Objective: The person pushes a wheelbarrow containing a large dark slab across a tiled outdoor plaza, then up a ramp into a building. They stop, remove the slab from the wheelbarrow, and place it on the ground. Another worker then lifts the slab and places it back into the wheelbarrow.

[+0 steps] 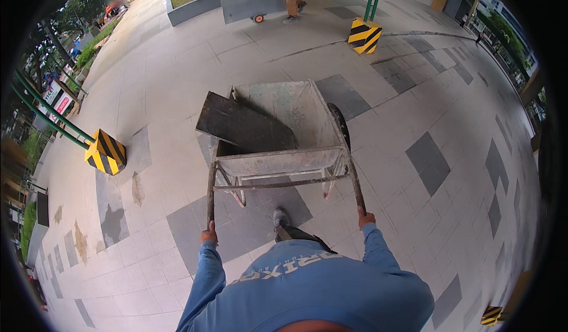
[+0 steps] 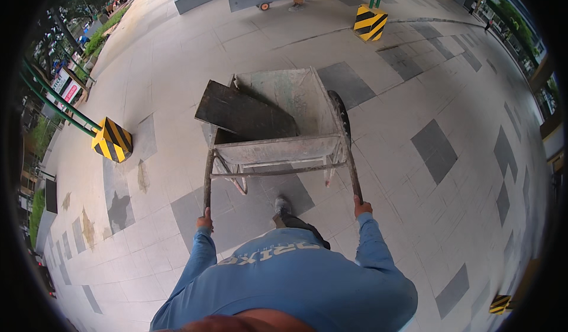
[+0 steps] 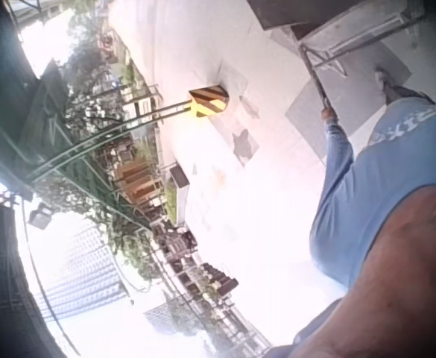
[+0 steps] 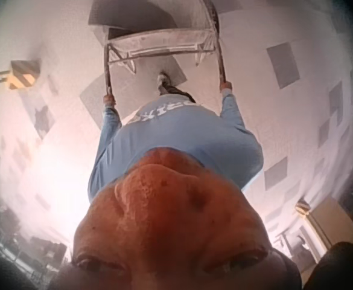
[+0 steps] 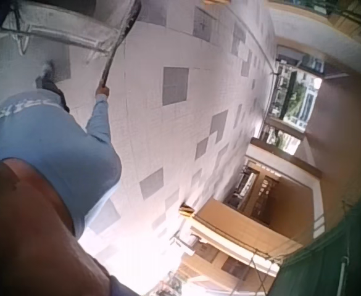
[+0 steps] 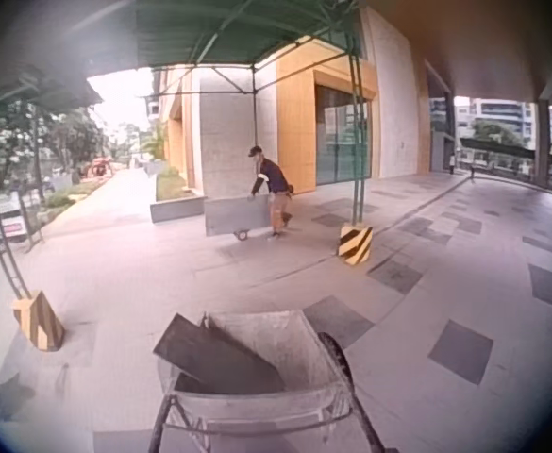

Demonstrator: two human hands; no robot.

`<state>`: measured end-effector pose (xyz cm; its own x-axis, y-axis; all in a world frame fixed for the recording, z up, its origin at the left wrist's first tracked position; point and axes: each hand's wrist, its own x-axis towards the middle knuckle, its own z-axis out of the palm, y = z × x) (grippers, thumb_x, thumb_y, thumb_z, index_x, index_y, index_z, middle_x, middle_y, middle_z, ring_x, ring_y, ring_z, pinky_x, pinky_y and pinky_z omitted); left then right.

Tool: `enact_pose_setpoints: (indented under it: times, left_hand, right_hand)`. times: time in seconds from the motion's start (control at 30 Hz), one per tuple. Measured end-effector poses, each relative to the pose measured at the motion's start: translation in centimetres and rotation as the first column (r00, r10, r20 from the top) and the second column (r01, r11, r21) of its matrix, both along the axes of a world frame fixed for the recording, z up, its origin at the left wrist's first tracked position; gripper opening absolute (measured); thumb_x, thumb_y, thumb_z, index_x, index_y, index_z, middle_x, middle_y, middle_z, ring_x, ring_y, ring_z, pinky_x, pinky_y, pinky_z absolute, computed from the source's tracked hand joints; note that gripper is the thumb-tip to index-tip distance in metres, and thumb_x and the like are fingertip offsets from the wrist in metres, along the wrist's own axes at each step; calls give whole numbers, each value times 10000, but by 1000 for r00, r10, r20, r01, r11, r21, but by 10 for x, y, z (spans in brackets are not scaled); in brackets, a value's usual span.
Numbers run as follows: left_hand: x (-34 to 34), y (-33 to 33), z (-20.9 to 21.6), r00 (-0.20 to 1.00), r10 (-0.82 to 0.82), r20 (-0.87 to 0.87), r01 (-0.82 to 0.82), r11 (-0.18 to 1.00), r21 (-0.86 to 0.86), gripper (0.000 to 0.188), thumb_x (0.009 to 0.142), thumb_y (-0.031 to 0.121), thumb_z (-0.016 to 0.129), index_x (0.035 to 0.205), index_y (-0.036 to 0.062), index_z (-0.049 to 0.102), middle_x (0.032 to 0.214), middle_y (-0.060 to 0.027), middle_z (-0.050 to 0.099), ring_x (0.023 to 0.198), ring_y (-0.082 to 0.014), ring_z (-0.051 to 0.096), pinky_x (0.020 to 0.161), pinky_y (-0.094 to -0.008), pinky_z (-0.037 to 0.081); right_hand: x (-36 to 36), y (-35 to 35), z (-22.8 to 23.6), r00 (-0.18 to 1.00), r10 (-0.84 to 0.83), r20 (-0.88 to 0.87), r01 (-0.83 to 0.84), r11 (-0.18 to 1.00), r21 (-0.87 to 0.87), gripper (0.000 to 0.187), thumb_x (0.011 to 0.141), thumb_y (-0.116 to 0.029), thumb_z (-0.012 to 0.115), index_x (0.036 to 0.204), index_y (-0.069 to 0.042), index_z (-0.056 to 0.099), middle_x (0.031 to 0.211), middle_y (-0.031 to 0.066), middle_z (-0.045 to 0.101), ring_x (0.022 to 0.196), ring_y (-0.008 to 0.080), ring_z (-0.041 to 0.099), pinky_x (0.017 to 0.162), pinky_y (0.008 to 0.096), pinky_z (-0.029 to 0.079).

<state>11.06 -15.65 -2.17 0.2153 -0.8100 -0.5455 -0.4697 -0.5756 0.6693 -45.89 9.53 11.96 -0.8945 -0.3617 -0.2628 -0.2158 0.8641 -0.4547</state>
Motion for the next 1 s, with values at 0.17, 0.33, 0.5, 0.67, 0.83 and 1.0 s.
enact_pose_setpoints:
  times: [0.17,0.33,0.5,0.67,0.83,1.0]
  left_hand:
    - [-18,-20,-15,999,-20,-49,22,999,32,819,726,719,434,676,-81,602,547,-155,582,492,-281,612,459,-378,512]
    - [-38,-13,13,995,-36,-91,38,999,14,807,729,711,440,645,-77,592,548,-158,582,484,-283,608,437,-363,511]
    - [-43,11,17,995,-30,-91,34,999,38,809,732,700,451,678,-93,602,555,-170,584,489,-287,611,436,-368,513]
    - [-26,-1,14,995,-59,-75,60,998,21,808,724,707,456,656,-86,595,571,-178,590,510,-282,618,427,-374,513]
    - [-14,-37,32,991,-58,-121,62,997,34,733,761,660,465,680,-60,576,522,-136,558,440,-270,589,397,-367,492]
    - [-1,-39,35,993,-106,-56,97,984,-147,655,793,611,468,727,-36,553,529,-149,559,407,-265,576,377,-363,469]
  right_hand:
    - [-24,-24,-1,988,-13,-153,4,998,-61,763,719,-689,491,782,65,594,699,209,590,604,322,594,573,402,492]
    - [-59,-14,-16,976,-5,-218,-4,999,-43,769,702,-710,490,752,51,588,611,179,581,492,289,595,480,376,496]
    - [-48,19,3,953,-7,-302,-6,999,-44,775,698,-737,455,683,27,585,530,159,559,466,286,585,475,382,492]
    - [-24,10,4,996,-89,-7,88,996,-32,805,695,-711,496,811,77,613,725,234,608,669,354,623,609,435,502]
    - [-11,-26,15,992,-95,-79,90,994,-64,785,707,-697,496,862,66,597,745,203,603,684,321,612,602,411,499]
    - [2,-16,15,986,-90,-141,87,996,-28,767,721,-691,481,816,61,597,656,182,597,591,318,613,540,393,515]
